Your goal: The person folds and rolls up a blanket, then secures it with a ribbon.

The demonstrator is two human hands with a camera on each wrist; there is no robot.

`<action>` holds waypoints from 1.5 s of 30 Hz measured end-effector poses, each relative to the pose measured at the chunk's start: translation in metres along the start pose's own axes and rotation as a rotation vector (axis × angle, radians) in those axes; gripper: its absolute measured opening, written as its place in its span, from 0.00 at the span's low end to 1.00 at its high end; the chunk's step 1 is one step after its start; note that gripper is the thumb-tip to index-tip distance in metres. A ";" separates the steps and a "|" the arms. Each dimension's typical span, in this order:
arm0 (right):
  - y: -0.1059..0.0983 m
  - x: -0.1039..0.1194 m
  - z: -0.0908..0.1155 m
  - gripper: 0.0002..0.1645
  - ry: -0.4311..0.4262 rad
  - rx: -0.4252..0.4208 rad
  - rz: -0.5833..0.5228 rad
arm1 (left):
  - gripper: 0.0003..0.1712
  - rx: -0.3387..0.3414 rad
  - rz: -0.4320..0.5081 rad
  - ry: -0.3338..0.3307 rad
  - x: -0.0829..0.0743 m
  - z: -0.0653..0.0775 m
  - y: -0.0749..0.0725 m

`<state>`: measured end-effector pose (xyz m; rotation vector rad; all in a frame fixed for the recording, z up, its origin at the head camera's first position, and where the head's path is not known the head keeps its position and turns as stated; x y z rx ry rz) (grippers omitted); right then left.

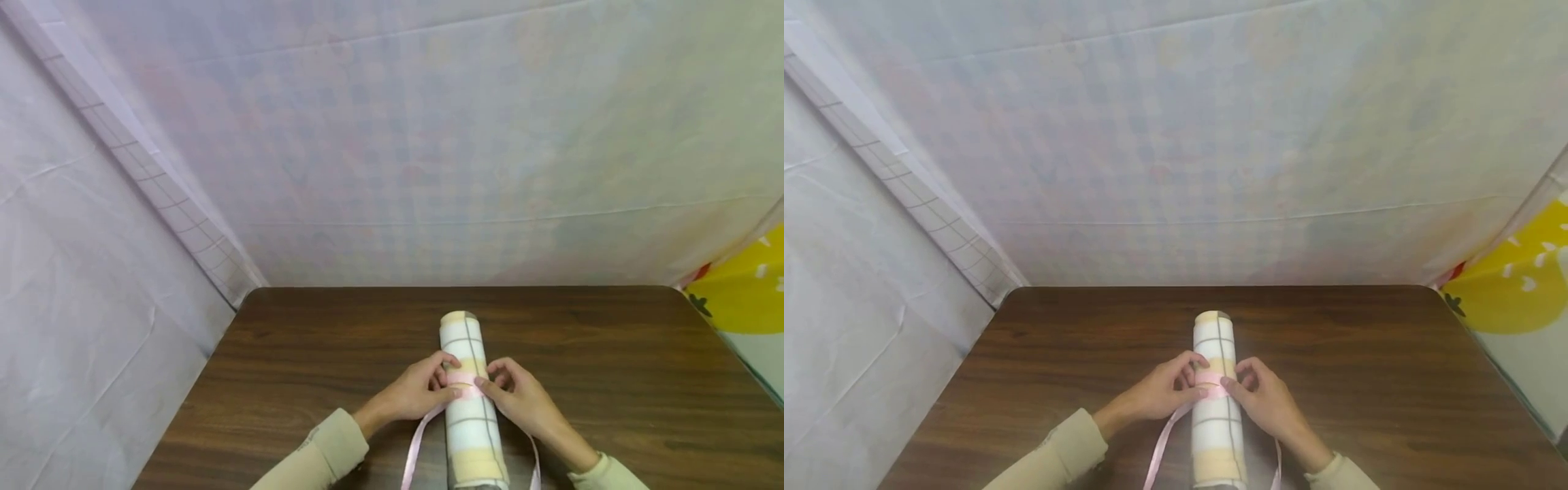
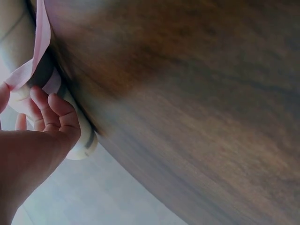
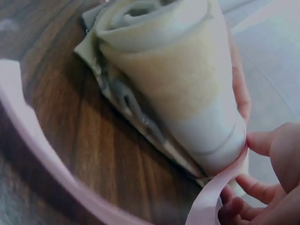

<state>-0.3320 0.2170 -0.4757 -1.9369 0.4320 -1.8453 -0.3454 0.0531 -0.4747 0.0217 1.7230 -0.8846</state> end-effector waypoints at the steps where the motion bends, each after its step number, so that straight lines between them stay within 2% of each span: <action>1: 0.001 -0.001 0.000 0.18 0.020 0.018 0.000 | 0.21 0.002 -0.003 0.005 0.000 0.000 0.000; 5: 0.003 -0.003 0.001 0.17 0.068 0.062 -0.031 | 0.19 0.008 -0.018 0.035 -0.001 -0.002 -0.001; 10: 0.000 0.003 0.003 0.12 0.040 0.069 -0.096 | 0.18 0.010 -0.052 0.075 -0.003 -0.003 -0.003; 13: 0.003 0.003 0.009 0.11 0.056 0.107 -0.169 | 0.18 0.006 -0.082 0.099 -0.005 -0.004 -0.004; 16: 0.008 0.002 0.016 0.13 0.106 0.163 -0.287 | 0.18 -0.002 -0.105 0.118 -0.008 -0.004 -0.005; 19: 0.010 0.002 0.021 0.18 0.128 0.188 -0.322 | 0.18 -0.008 -0.119 0.124 -0.010 -0.004 -0.006; 25: 0.009 0.000 0.023 0.29 0.106 0.224 -0.269 | 0.20 0.006 -0.125 0.122 -0.014 -0.004 -0.005; 30: 0.013 0.003 0.020 0.33 0.024 0.309 -0.275 | 0.17 -0.002 -0.151 0.104 -0.014 -0.004 -0.005; 33: 0.012 0.002 0.017 0.32 -0.004 0.329 -0.250 | 0.16 -0.022 -0.171 0.081 -0.015 -0.006 -0.005; 37: 0.008 0.002 0.013 0.32 -0.025 0.303 -0.149 | 0.16 -0.043 -0.206 0.064 -0.015 -0.007 -0.004; 40: 0.003 0.008 0.010 0.30 -0.093 0.273 -0.071 | 0.17 -0.050 -0.209 0.048 -0.014 -0.008 -0.003; 45: -0.001 0.024 0.007 0.17 -0.241 0.252 -0.015 | 0.18 -0.048 -0.196 0.045 -0.013 -0.010 -0.003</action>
Point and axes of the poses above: each hand's wrist, its own z-axis away from the middle knuckle, its own y-axis out of the palm, x = y × z, the point moved 9 cm from there along -z, towards the middle knuckle, and after that the axes turned 1 degree about -z, right-handed, at the moved point
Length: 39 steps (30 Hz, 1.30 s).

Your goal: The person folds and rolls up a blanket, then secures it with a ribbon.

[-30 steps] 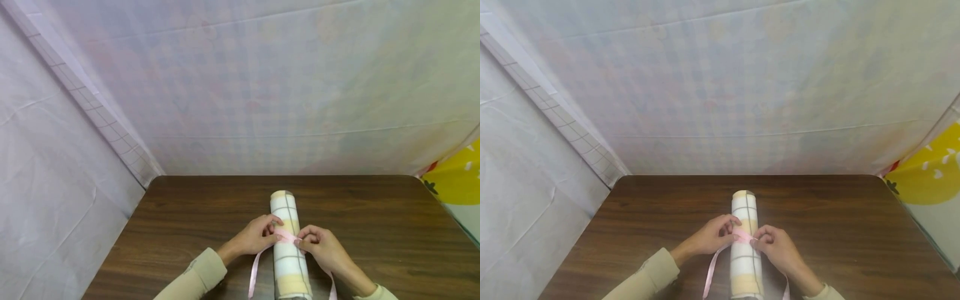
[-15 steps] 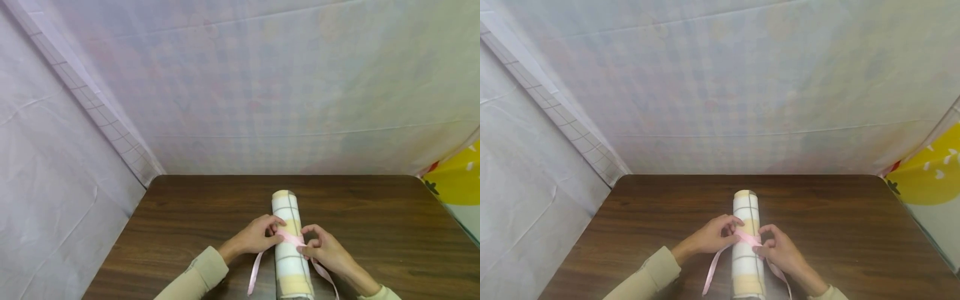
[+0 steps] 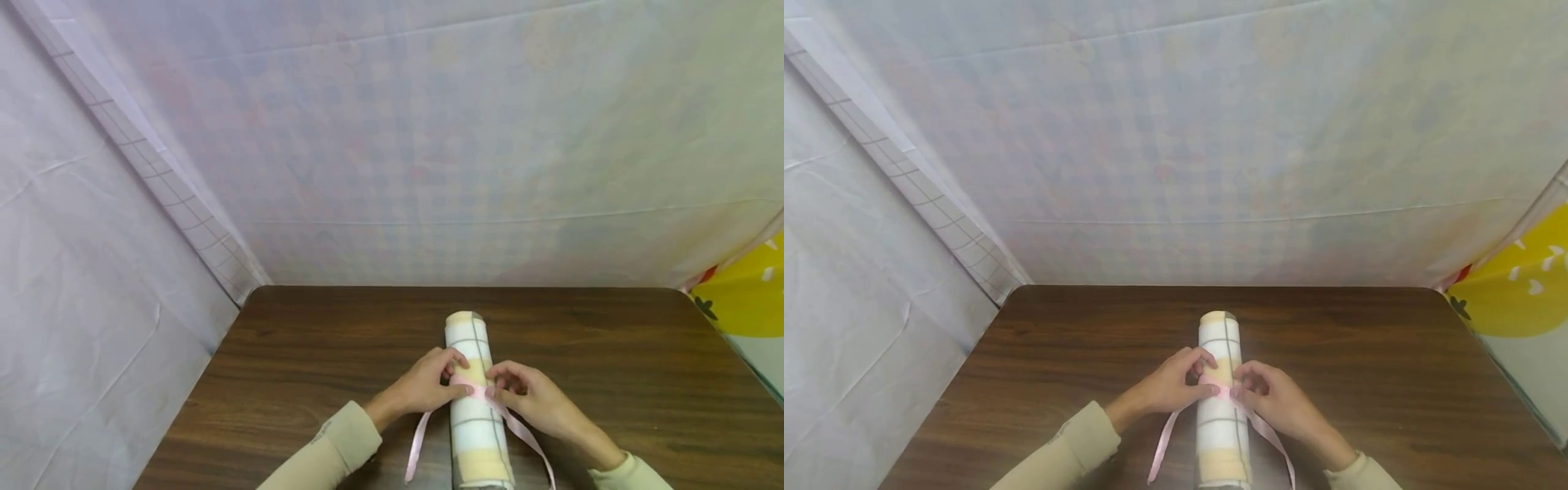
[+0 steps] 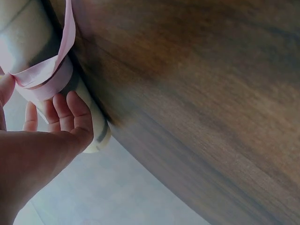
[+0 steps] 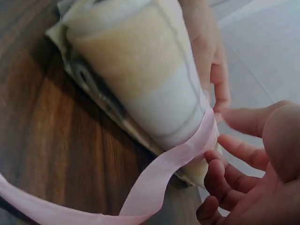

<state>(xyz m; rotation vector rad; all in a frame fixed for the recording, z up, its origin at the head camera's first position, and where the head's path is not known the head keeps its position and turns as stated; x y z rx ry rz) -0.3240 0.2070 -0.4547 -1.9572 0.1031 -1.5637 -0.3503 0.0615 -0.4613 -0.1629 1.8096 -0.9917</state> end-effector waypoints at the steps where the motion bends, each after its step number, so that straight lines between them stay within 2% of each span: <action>1: 0.000 0.001 -0.001 0.15 -0.016 0.002 0.008 | 0.19 0.001 0.003 -0.001 0.000 0.000 0.000; 12: 0.002 0.008 -0.006 0.19 -0.140 0.009 0.138 | 0.20 -0.008 -0.010 -0.029 0.000 0.000 -0.003; 17: 0.005 0.013 -0.010 0.18 -0.158 0.043 0.174 | 0.26 -0.005 -0.093 0.022 -0.004 -0.001 -0.002; 20: 0.007 0.015 -0.011 0.17 -0.156 0.058 0.199 | 0.31 0.018 -0.124 0.045 -0.006 0.000 0.000; 25: 0.010 0.018 -0.014 0.16 -0.178 0.083 0.236 | 0.36 0.087 -0.138 0.042 -0.005 0.000 0.004; 32: 0.012 0.021 -0.012 0.17 -0.252 0.091 0.239 | 0.36 0.138 -0.135 0.082 -0.010 0.000 0.003; 39: 0.016 0.025 -0.010 0.18 -0.340 0.105 0.200 | 0.36 0.150 -0.142 0.091 -0.010 -0.001 0.001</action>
Point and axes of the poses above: each hand's wrist, its own z-axis away from the middle knuckle, its own y-axis out of the palm, x = y × z, the point moved 9 cm from there along -z, towards the middle knuckle, and after that the axes turned 1 degree about -z, right-handed, at the moved point
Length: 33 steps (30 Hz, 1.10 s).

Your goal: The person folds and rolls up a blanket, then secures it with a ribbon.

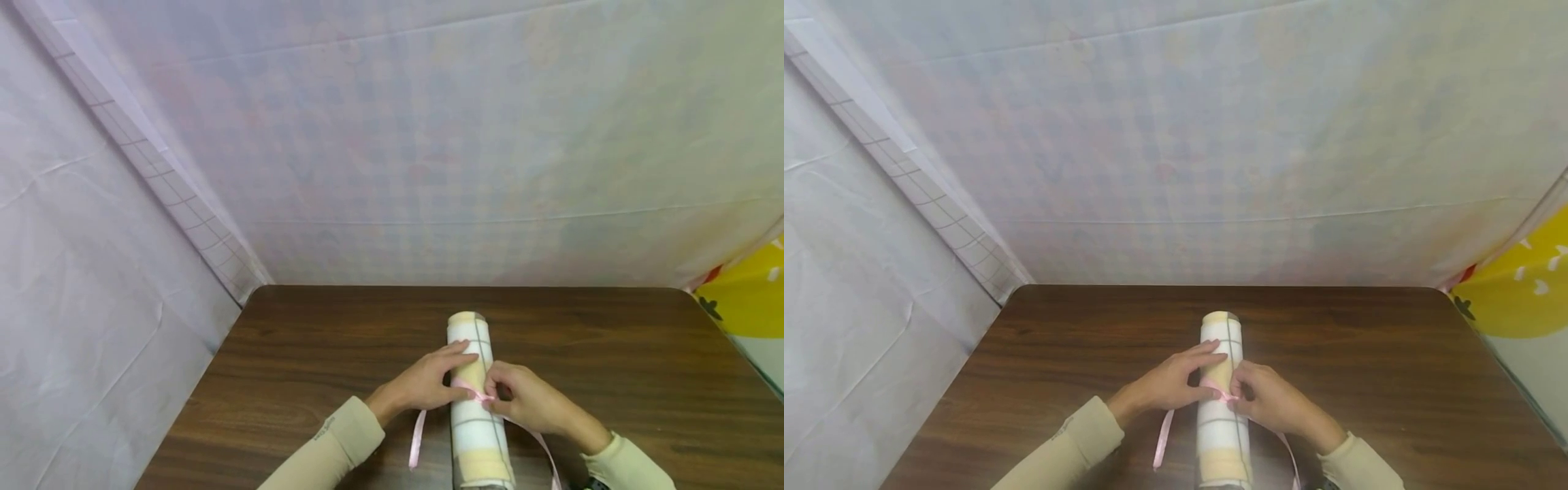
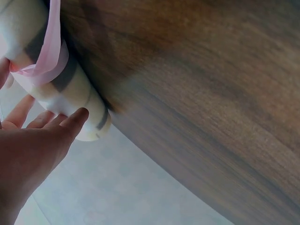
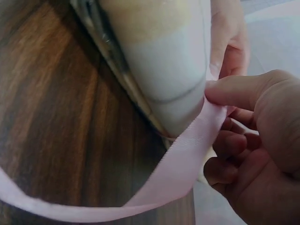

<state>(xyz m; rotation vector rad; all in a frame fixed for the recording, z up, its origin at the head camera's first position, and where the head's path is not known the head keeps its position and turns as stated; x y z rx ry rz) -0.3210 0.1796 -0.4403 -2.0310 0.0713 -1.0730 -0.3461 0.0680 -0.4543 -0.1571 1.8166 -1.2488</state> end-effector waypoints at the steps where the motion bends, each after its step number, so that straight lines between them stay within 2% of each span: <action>1: 0.000 0.000 0.000 0.18 -0.012 -0.003 -0.002 | 0.35 0.002 -0.003 -0.002 0.000 0.000 0.000; 9: 0.003 0.006 -0.001 0.21 -0.107 -0.058 0.061 | 0.35 0.009 0.008 -0.018 0.001 0.001 0.001; 16: 0.005 0.013 -0.001 0.23 -0.124 -0.119 0.284 | 0.35 0.006 0.016 -0.026 0.003 0.000 0.002; 26: 0.006 0.031 0.002 0.20 -0.225 -0.236 0.555 | 0.34 -0.005 -0.004 -0.027 0.001 -0.002 0.002; 29: 0.004 0.032 0.002 0.20 -0.204 -0.233 0.529 | 0.34 -0.006 -0.003 -0.028 0.001 -0.001 0.001; 33: 0.000 0.028 0.003 0.19 -0.133 -0.187 0.387 | 0.34 -0.001 -0.011 -0.031 0.002 -0.001 0.002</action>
Point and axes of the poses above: each hand's wrist, its own z-axis away from the middle knuckle, its own y-axis out of the palm, x = y × z, the point moved 9 cm from there along -z, towards the middle knuckle, and after that the axes turned 1 degree about -z, right-handed, at the moved point
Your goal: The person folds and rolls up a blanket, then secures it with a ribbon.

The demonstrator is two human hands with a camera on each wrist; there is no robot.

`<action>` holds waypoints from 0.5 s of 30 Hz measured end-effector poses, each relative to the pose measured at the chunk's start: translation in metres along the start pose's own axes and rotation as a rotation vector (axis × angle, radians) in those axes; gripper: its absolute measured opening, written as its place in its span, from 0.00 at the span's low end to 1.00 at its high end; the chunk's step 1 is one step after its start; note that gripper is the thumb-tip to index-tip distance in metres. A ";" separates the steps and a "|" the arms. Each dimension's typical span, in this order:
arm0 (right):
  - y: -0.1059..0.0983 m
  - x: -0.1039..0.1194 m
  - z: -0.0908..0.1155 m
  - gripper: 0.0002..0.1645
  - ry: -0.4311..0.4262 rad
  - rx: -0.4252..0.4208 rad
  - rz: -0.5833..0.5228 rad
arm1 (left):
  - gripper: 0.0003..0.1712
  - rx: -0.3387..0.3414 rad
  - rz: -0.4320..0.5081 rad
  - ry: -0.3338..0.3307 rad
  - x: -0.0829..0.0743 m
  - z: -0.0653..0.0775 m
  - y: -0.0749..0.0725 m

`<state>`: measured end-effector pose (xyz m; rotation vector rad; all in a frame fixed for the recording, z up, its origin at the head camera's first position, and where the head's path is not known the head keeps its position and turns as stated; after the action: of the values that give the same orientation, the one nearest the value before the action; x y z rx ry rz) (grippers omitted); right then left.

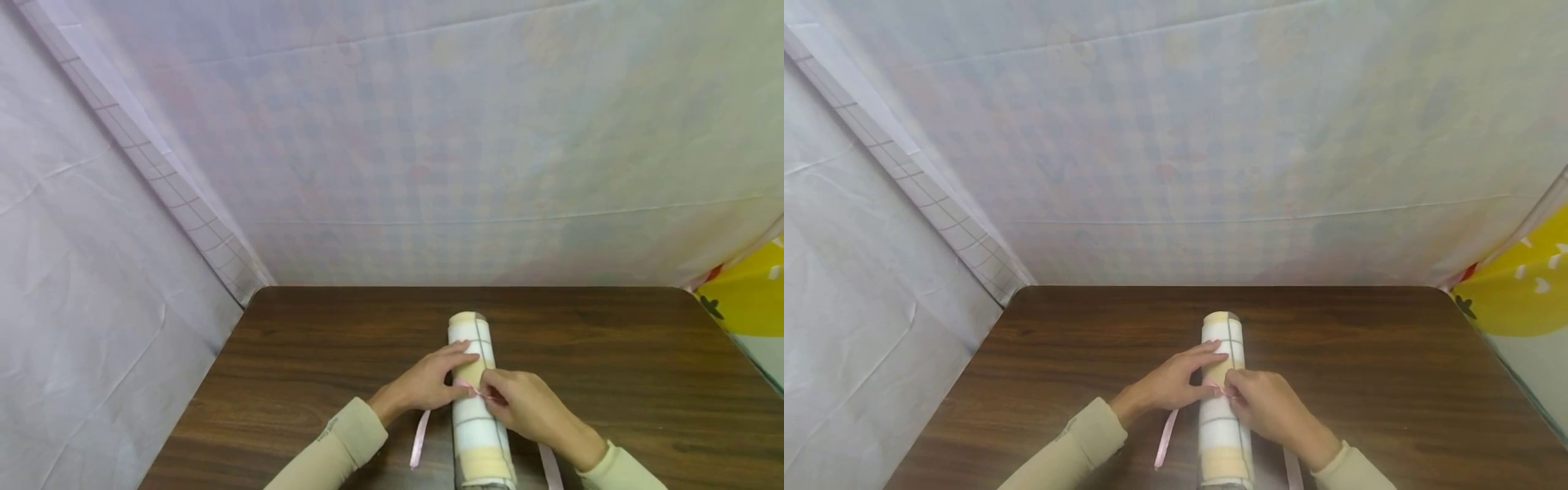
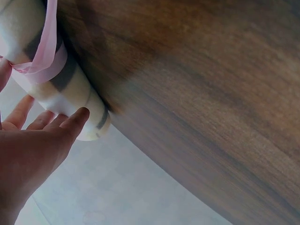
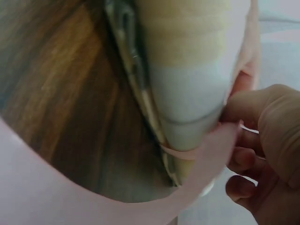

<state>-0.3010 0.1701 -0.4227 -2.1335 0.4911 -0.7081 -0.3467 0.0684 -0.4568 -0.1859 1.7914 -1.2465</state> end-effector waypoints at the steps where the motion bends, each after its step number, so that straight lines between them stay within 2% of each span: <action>1: 0.000 -0.001 0.001 0.19 0.015 0.012 -0.037 | 0.34 0.001 -0.002 0.000 0.000 0.000 0.000; 9: -0.006 -0.008 0.006 0.12 0.077 0.065 -0.331 | 0.34 0.010 0.010 -0.005 0.002 -0.002 0.002; 12: -0.006 -0.016 0.008 0.12 0.155 0.094 -0.407 | 0.34 0.011 0.010 -0.008 0.002 -0.002 0.002; 15: -0.003 -0.026 0.010 0.12 0.255 0.126 -0.438 | 0.34 0.013 0.008 -0.014 0.003 -0.002 0.003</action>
<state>-0.3141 0.1924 -0.4338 -2.0584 0.1004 -1.2324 -0.3486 0.0690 -0.4605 -0.1788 1.7701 -1.2480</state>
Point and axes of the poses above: each hand's wrist, its own z-axis away from the middle knuckle, its own y-axis out of the palm, x = y × z, the point moved 9 cm from there along -z, towards the middle knuckle, and after that the axes turned 1 degree about -z, right-handed, at the moved point
